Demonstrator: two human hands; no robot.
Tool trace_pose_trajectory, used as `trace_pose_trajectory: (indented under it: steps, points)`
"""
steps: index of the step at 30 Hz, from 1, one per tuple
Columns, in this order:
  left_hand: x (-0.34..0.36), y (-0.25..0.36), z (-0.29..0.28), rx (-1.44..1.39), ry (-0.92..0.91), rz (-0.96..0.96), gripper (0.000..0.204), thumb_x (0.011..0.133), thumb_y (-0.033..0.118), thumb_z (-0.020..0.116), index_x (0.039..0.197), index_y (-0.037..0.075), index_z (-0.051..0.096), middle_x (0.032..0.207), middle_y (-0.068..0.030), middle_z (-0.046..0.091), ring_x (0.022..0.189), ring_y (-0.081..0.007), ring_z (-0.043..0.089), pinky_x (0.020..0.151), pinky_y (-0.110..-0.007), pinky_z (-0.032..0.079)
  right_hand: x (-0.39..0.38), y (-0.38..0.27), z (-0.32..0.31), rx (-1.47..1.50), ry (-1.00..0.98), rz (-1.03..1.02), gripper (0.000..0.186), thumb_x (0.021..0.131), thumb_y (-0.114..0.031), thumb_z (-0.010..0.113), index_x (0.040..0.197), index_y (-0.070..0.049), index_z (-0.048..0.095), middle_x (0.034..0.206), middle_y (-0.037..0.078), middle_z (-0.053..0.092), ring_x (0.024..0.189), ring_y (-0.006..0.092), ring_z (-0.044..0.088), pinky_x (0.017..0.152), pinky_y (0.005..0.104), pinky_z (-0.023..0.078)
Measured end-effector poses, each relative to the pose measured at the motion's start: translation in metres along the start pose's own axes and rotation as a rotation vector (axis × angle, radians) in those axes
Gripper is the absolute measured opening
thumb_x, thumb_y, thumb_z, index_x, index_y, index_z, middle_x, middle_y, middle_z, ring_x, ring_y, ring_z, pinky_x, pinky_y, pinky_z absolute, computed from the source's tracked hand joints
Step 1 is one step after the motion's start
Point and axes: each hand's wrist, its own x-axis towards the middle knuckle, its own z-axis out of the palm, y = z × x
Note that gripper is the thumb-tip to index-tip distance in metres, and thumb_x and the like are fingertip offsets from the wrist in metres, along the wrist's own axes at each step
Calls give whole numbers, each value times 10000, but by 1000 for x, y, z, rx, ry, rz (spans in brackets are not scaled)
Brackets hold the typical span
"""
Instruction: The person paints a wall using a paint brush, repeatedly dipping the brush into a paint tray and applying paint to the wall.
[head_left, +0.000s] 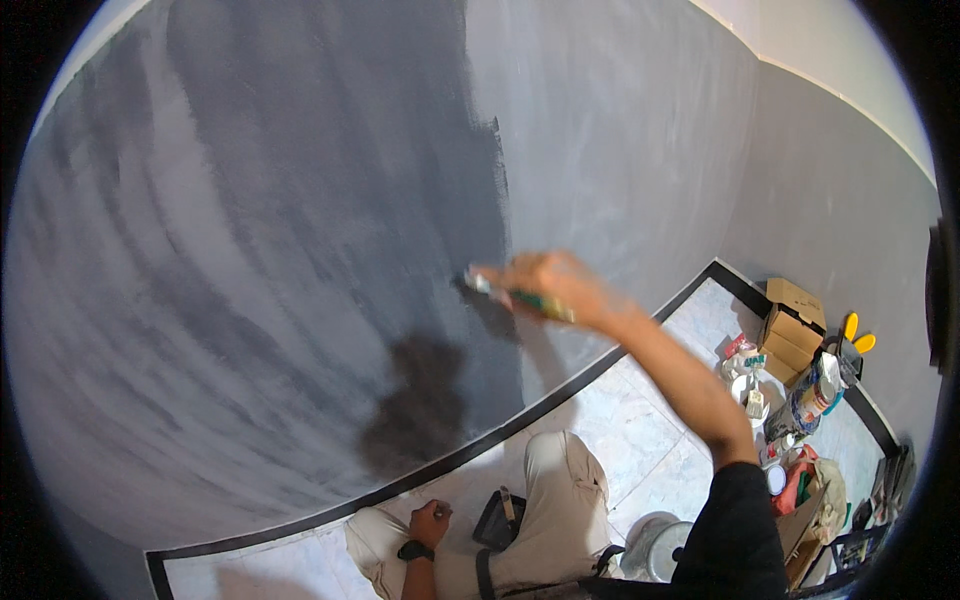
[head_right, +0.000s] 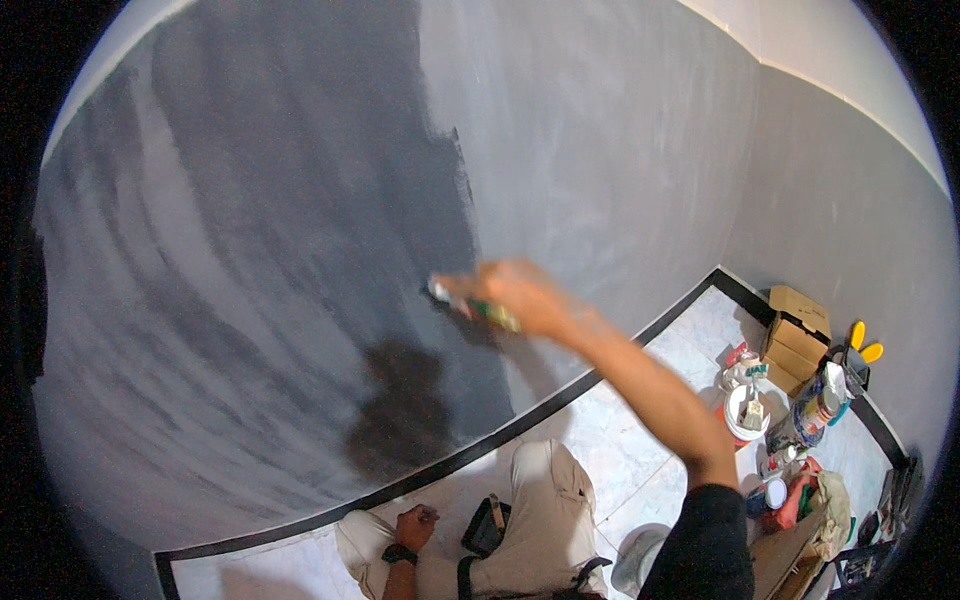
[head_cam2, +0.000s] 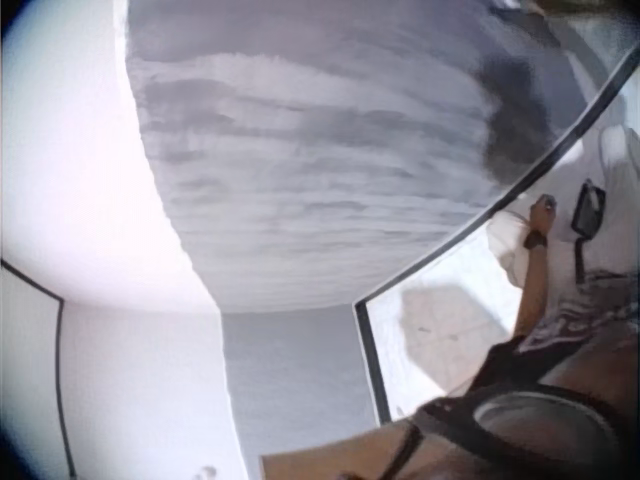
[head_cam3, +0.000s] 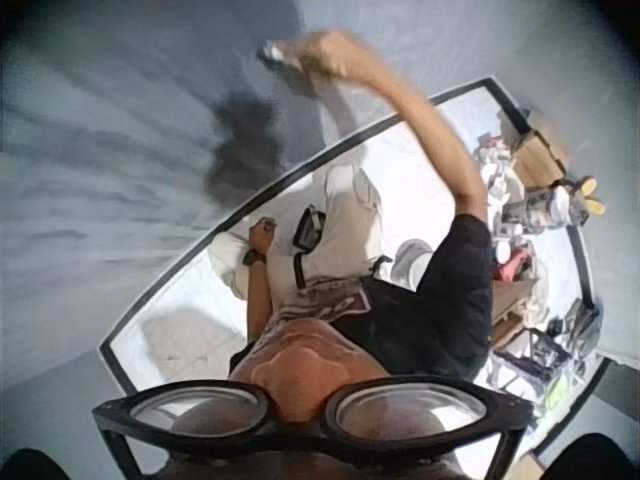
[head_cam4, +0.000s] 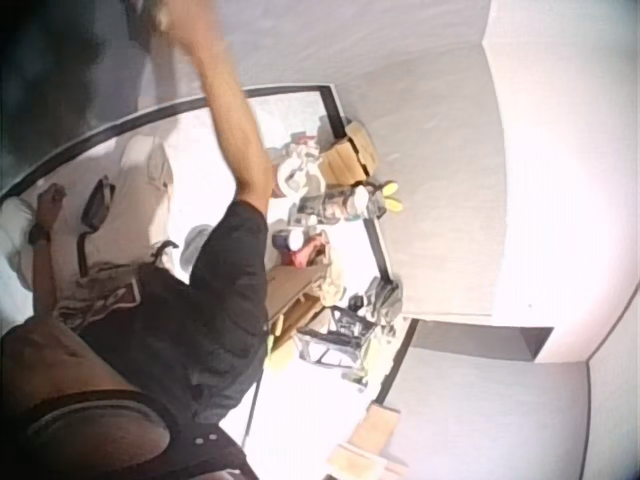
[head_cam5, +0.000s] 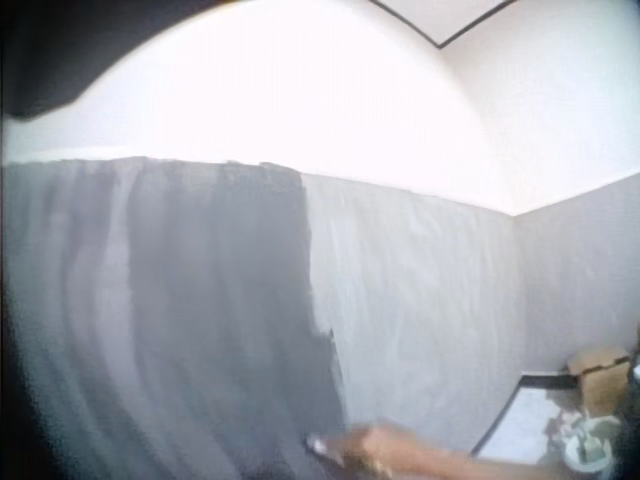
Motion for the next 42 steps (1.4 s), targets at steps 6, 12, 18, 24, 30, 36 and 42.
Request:
trace_pose_trajectory:
  steps: [6, 12, 18, 24, 30, 36, 42]
  points:
    - [3, -4, 5, -98, 3, -94, 206, 886, 267, 739, 1010, 103, 745, 948, -133, 778, 846, -306, 757, 807, -414, 589, 105, 18, -123, -270, 163, -192, 379, 916, -210, 726, 1292, -160, 710, 924, 154, 725, 807, 328, 700, 718, 459, 557]
    - [16, 14, 1, 21, -16, 15, 198, 888, 261, 730, 993, 93, 734, 939, -141, 775, 825, -325, 751, 788, -429, 593, 125, 38, -146, -535, 642, -538, 382, 907, -121, 696, 1289, -144, 705, 1064, 103, 746, 964, 294, 713, 752, 385, 599]
    - [5, -3, 0, 2, -3, -83, 223, 891, 293, 729, 970, 85, 731, 897, -149, 767, 831, -345, 747, 771, -439, 592, 8, 14, 0, -417, 119, -200, 452, 888, -140, 640, 1340, -133, 666, 1189, 85, 725, 979, 239, 704, 693, 356, 623]
    - [-23, 39, -6, 7, 180, 253, 145, 956, 197, 648, 942, 67, 712, 850, -166, 732, 731, -353, 679, 711, -444, 569, -109, -25, 55, 549, -228, 260, 387, 916, -291, 763, 1249, -96, 746, 934, 186, 764, 731, 248, 718, 640, 369, 568]
    - [-2, 79, -49, -58, -35, 123, 150, 917, 213, 702, 973, 93, 773, 878, -143, 761, 788, -272, 738, 736, -366, 567, -139, -10, 112, 741, -94, 596, 459, 818, -344, 881, 1100, -1, 766, 1015, 112, 772, 945, 179, 719, 859, 316, 581]
    - [15, 180, -144, -53, 189, 293, 170, 836, -94, 630, 929, 18, 719, 863, -119, 759, 745, -275, 727, 706, -335, 545, -189, 13, 148, 1241, 143, 921, 259, 876, -66, 805, 1095, 34, 712, 930, 59, 723, 790, 107, 650, 714, 247, 528]
    - [-29, 181, -159, -36, 211, 243, 195, 886, -114, 551, 1039, -33, 640, 820, -120, 735, 688, -257, 672, 689, -346, 526, -291, -34, 213, 1337, 100, 1186, 420, 894, -115, 811, 1253, 47, 665, 1005, 74, 724, 849, 118, 655, 724, 251, 543]
